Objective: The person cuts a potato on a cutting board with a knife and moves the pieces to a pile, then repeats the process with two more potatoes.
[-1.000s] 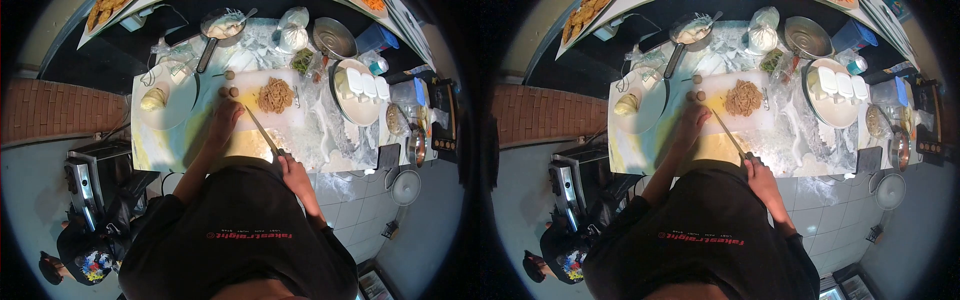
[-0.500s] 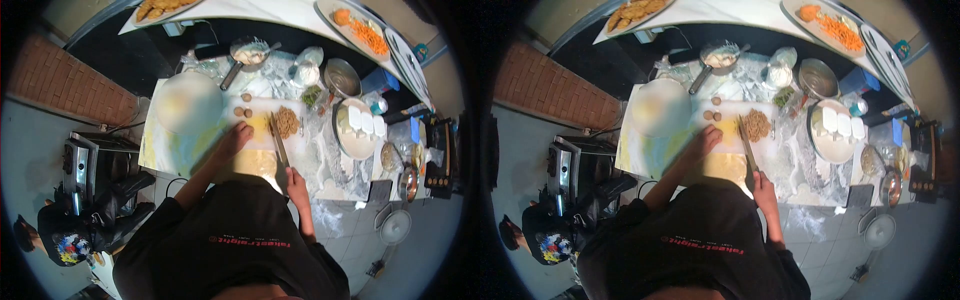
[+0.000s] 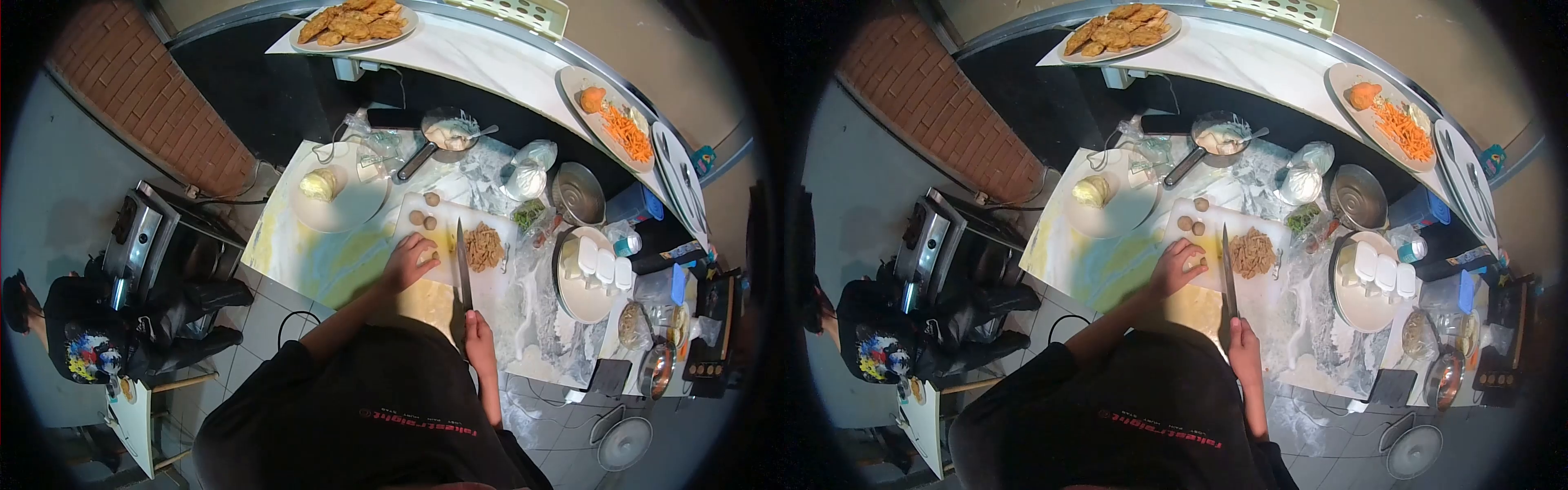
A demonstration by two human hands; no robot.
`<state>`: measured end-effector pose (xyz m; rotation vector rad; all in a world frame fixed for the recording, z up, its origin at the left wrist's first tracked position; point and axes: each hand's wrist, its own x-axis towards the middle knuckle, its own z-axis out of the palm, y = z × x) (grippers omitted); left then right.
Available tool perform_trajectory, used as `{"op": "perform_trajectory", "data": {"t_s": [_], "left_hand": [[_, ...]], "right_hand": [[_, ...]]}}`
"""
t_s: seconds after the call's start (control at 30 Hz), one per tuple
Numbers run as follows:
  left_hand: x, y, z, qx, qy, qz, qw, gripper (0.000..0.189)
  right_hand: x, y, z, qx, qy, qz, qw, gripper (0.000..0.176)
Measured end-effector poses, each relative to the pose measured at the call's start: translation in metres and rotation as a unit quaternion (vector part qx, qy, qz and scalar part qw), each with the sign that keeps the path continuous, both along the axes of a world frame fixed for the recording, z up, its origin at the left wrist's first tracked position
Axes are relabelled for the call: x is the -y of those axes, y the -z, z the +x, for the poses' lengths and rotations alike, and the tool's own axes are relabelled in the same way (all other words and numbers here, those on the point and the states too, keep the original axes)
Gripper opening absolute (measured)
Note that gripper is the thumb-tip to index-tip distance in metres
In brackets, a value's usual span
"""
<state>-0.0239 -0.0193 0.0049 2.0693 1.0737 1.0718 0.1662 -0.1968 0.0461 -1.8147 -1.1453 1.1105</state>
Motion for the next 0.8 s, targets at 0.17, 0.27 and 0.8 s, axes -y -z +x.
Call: {"op": "perform_trajectory", "data": {"t_s": [0.17, 0.27, 0.8], "left_hand": [[-0.004, 0.002, -0.004, -0.026, 0.017, 0.002, 1.000, 0.023], [-0.007, 0.004, -0.005, -0.023, 0.025, -0.001, 0.999, 0.021], [-0.001, 0.011, 0.009, -0.073, -0.025, 0.011, 0.997, 0.022]], "right_hand": [[-0.014, -0.004, -0.005, -0.072, 0.050, 0.014, 0.996, 0.037], [-0.015, -0.023, -0.005, -0.087, 0.034, -0.001, 0.996, 0.036], [-0.008, -0.003, -0.008, -0.051, 0.064, -0.004, 0.997, 0.034]]}}
